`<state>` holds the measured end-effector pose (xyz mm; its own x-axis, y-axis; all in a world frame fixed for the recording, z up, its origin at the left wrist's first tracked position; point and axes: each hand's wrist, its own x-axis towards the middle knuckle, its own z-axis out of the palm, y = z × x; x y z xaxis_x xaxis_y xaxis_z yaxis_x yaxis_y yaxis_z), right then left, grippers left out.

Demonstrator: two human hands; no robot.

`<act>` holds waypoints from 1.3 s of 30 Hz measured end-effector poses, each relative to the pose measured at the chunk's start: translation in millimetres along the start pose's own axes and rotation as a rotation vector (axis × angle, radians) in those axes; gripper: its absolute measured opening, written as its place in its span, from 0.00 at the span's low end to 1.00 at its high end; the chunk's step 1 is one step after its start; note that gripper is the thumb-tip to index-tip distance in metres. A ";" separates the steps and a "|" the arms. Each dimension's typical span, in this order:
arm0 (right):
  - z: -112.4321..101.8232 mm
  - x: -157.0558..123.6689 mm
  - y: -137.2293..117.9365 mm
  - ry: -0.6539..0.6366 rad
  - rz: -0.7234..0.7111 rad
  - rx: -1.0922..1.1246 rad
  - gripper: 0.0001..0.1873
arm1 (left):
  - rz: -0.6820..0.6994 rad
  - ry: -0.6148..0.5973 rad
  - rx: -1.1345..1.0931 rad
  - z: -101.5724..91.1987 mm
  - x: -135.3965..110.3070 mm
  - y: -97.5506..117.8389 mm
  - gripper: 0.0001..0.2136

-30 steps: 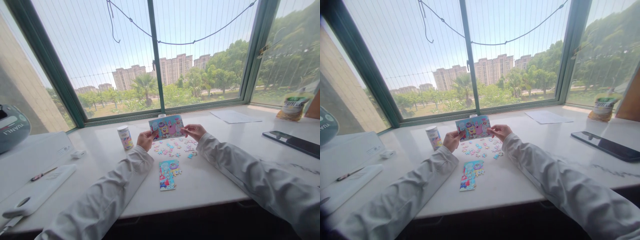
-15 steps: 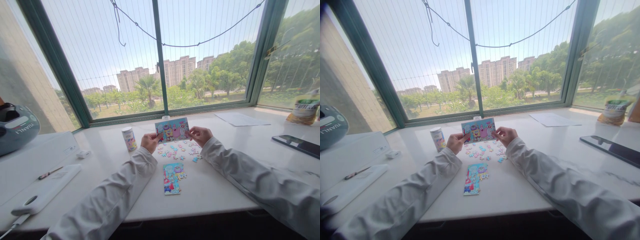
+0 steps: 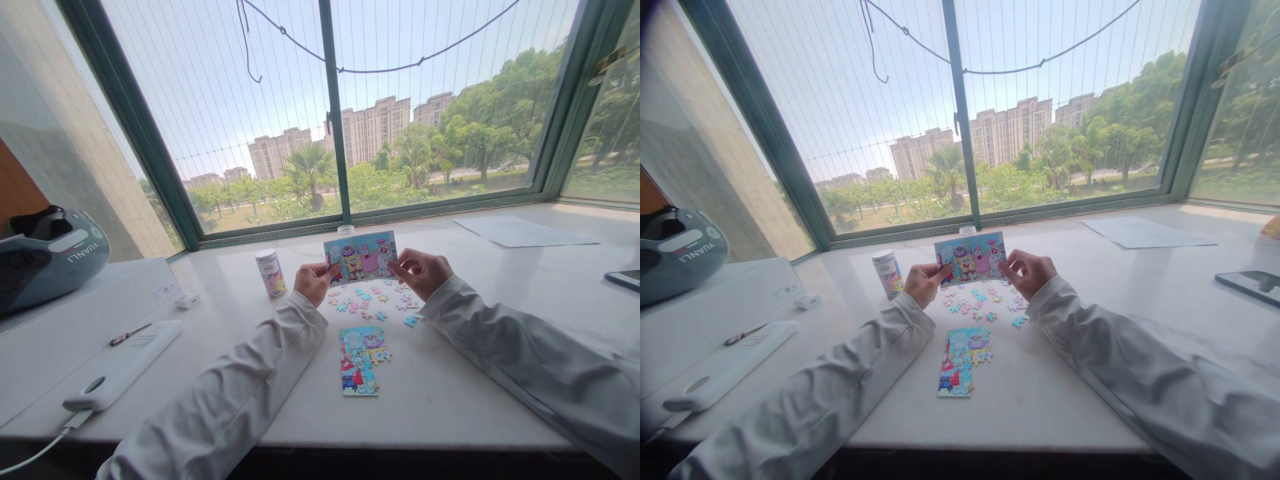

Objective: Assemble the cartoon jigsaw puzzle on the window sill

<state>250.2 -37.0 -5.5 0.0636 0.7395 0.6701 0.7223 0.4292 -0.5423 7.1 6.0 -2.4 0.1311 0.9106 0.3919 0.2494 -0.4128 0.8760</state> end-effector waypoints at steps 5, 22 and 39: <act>-0.5 1.4 3.3 -0.022 0.016 -0.022 0.18 | 0.010 -0.005 0.004 -0.9 -0.7 -0.6 0.23; 1.6 -4.8 -5.0 0.042 -0.003 -0.020 0.23 | 0.002 0.004 0.035 -1.2 -2.4 2.7 0.20; 1.9 -5.2 -4.3 0.039 0.005 -0.022 0.23 | -0.008 0.004 -0.020 -0.8 -3.4 6.1 0.23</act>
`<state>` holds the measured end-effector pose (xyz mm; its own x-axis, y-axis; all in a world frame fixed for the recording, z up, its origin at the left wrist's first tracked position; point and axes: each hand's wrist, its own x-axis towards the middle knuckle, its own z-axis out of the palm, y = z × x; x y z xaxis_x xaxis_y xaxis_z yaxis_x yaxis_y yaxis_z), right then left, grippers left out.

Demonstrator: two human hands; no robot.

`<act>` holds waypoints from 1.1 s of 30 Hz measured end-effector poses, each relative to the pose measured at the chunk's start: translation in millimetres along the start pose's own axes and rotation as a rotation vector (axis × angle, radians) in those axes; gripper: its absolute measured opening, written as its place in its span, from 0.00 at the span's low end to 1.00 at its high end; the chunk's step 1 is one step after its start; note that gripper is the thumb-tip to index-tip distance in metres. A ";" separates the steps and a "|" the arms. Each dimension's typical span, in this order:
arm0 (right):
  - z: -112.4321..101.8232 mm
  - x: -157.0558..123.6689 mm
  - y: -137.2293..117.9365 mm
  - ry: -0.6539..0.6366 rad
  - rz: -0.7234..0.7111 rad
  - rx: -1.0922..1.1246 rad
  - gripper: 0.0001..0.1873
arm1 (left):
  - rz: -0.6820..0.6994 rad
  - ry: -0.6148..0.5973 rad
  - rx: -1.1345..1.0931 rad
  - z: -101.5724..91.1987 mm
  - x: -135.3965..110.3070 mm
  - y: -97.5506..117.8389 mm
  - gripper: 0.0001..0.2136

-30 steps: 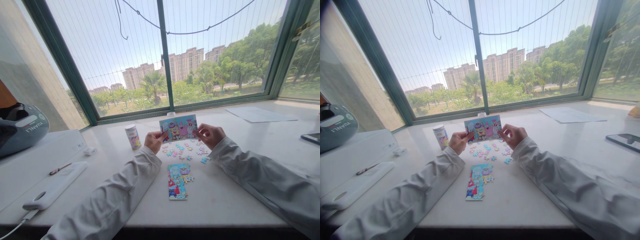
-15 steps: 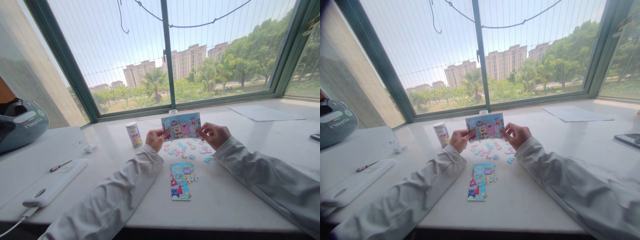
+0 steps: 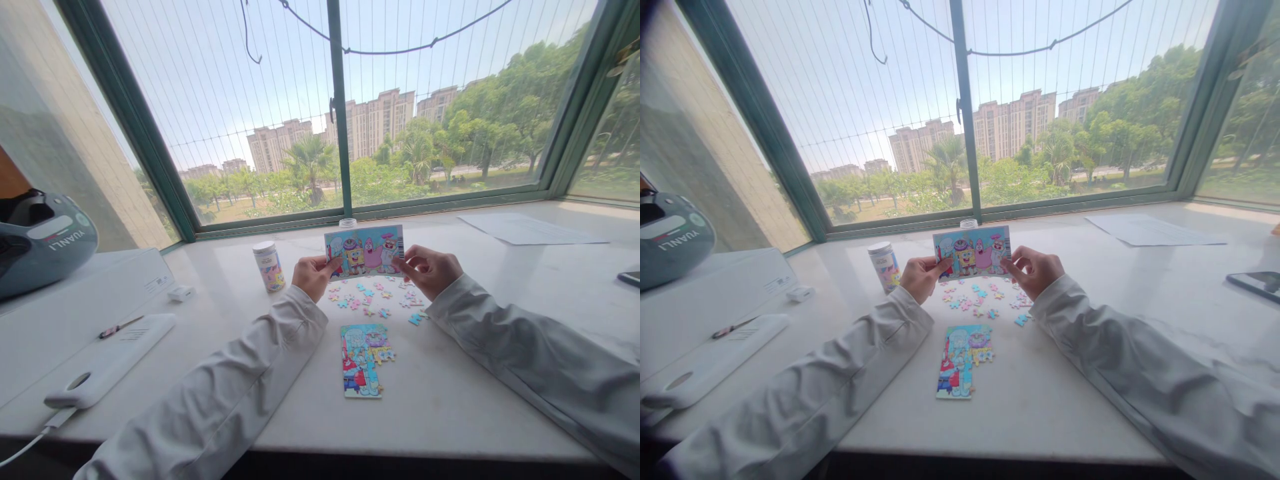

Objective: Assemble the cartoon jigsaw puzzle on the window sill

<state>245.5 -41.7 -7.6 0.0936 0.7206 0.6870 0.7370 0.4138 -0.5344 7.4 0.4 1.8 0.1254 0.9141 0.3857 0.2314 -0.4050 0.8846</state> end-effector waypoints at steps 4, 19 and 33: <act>1.1 0.3 2.2 0.004 -0.005 0.013 0.23 | -0.007 0.000 0.001 -0.5 0.2 -0.2 0.24; 6.0 11.9 27.8 -0.123 0.117 0.430 0.26 | -0.030 -0.098 -0.155 -5.8 7.9 -0.1 0.26; -1.1 7.6 13.2 -0.272 0.127 0.522 0.26 | 0.005 -0.130 -0.160 1.1 0.6 6.8 0.24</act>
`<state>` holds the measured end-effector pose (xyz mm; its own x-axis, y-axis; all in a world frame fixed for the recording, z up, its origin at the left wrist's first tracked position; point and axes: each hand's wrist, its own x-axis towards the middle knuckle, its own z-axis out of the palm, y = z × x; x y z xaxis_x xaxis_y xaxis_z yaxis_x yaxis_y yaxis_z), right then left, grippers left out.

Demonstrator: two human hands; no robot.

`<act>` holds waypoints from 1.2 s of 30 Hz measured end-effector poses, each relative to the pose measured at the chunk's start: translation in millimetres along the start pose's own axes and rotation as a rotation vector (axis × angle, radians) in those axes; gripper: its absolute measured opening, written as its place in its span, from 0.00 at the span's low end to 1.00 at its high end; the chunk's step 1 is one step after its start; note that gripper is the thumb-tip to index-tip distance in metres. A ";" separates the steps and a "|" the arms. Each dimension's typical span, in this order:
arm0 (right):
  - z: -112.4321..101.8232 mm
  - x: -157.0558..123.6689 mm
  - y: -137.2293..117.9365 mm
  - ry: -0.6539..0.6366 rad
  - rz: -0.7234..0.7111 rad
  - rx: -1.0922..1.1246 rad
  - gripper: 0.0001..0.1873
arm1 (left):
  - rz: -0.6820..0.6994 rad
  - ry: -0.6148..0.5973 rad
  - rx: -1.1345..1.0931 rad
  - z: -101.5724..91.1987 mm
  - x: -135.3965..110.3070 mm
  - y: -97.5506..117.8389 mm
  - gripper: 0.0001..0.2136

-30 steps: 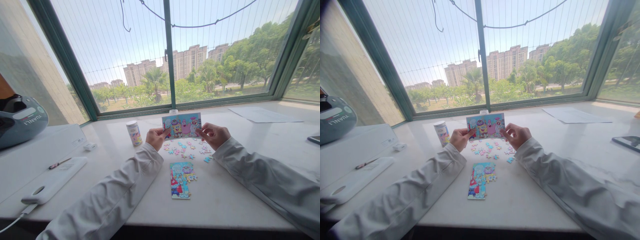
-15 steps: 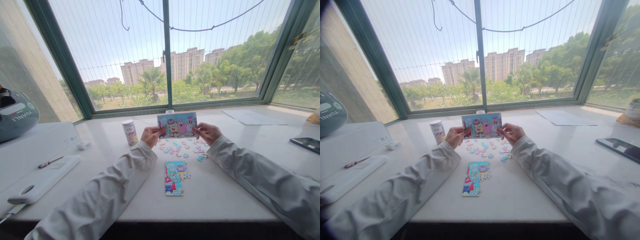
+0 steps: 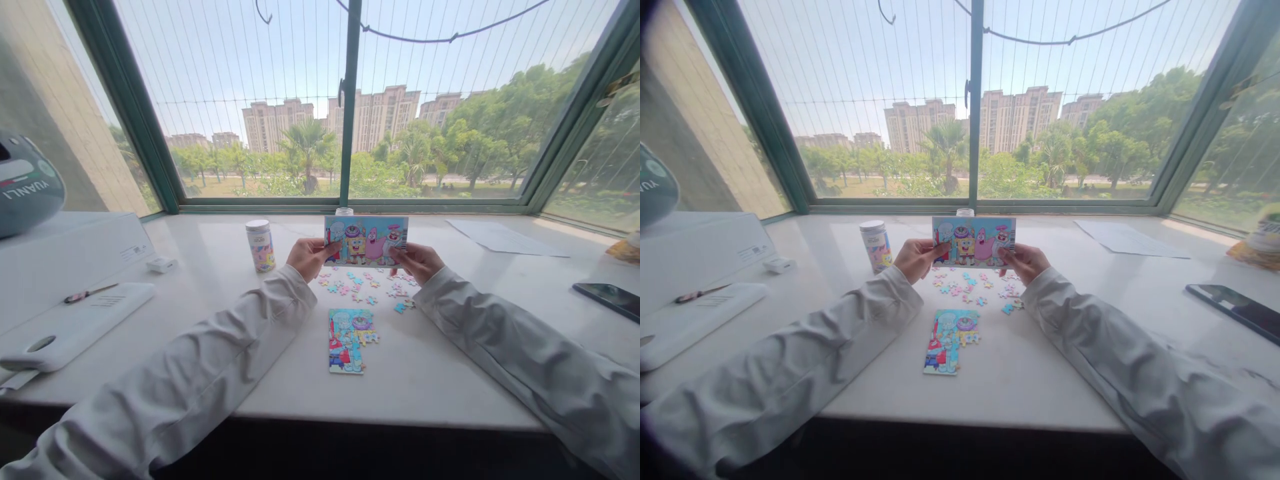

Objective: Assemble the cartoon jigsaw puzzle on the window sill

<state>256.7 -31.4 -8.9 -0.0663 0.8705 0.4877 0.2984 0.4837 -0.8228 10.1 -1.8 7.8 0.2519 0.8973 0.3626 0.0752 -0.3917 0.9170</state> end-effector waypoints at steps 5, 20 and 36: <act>-3.5 1.4 0.9 0.012 0.004 -0.082 0.26 | 0.005 0.014 0.009 2.0 -2.3 -1.7 0.28; 0.7 -4.3 -7.2 -0.088 -0.006 -0.142 0.26 | -0.037 -0.076 0.175 4.7 -7.8 -3.5 0.23; -58.6 15.3 -20.1 -0.043 0.002 -0.722 0.24 | 0.003 0.196 0.331 -14.5 5.2 -10.4 0.19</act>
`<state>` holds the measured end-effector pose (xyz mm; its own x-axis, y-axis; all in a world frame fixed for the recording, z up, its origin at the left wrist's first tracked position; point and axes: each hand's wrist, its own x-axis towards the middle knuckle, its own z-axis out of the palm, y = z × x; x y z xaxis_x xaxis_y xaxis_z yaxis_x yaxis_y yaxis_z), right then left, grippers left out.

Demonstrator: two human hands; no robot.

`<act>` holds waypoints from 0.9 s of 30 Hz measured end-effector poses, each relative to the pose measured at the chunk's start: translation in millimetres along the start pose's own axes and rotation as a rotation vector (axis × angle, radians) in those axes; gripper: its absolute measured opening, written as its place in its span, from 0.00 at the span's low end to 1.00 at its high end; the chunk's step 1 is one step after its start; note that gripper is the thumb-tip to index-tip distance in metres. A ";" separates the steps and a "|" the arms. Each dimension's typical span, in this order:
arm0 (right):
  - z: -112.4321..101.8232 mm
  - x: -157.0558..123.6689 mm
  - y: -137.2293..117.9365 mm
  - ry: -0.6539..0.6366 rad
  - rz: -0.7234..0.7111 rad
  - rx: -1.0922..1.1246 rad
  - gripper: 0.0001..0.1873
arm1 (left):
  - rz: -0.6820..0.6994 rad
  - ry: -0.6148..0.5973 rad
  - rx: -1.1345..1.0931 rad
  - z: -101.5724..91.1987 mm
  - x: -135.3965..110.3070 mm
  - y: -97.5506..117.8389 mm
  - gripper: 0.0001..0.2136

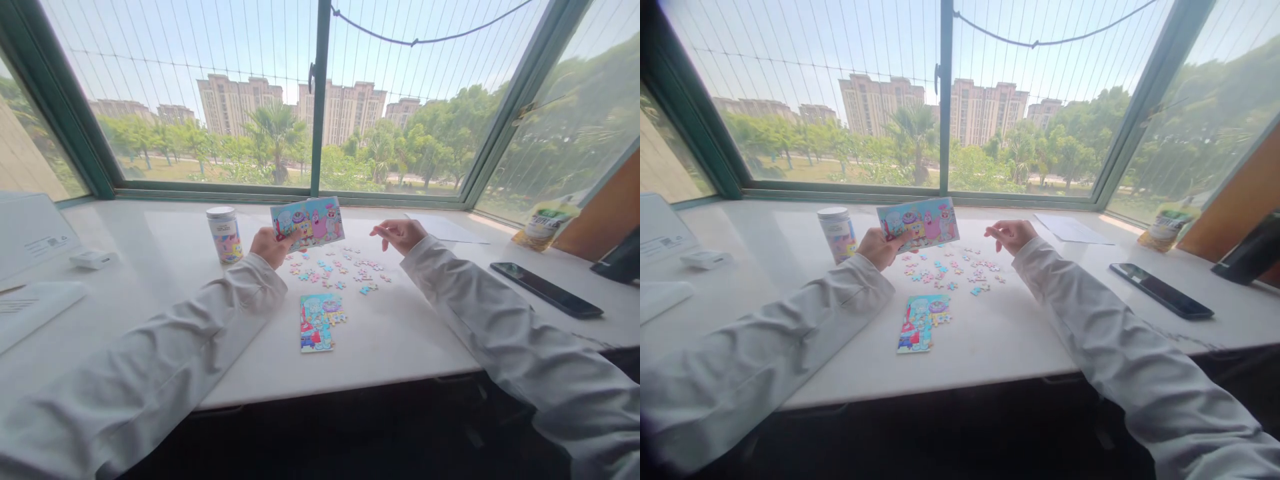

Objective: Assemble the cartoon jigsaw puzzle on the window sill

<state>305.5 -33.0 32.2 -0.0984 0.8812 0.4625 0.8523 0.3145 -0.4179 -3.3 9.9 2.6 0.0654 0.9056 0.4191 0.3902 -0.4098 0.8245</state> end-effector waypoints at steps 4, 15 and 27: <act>-14.5 7.9 14.6 -0.109 0.004 -0.392 0.19 | -0.022 0.020 0.093 -0.8 1.0 -0.5 0.20; 22.3 12.3 38.4 -0.185 0.014 -0.608 0.23 | -0.052 0.030 0.083 0.7 -5.3 0.8 0.19; -6.2 3.6 45.5 -0.664 -0.205 0.029 0.26 | -0.064 -0.007 0.044 3.7 -5.7 -5.4 0.18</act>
<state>347.1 -17.7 19.7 -0.5574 0.8294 -0.0375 0.7695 0.4991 -0.3985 -2.4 7.3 -5.7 0.0456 0.9307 0.3629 0.4335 -0.3458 0.8322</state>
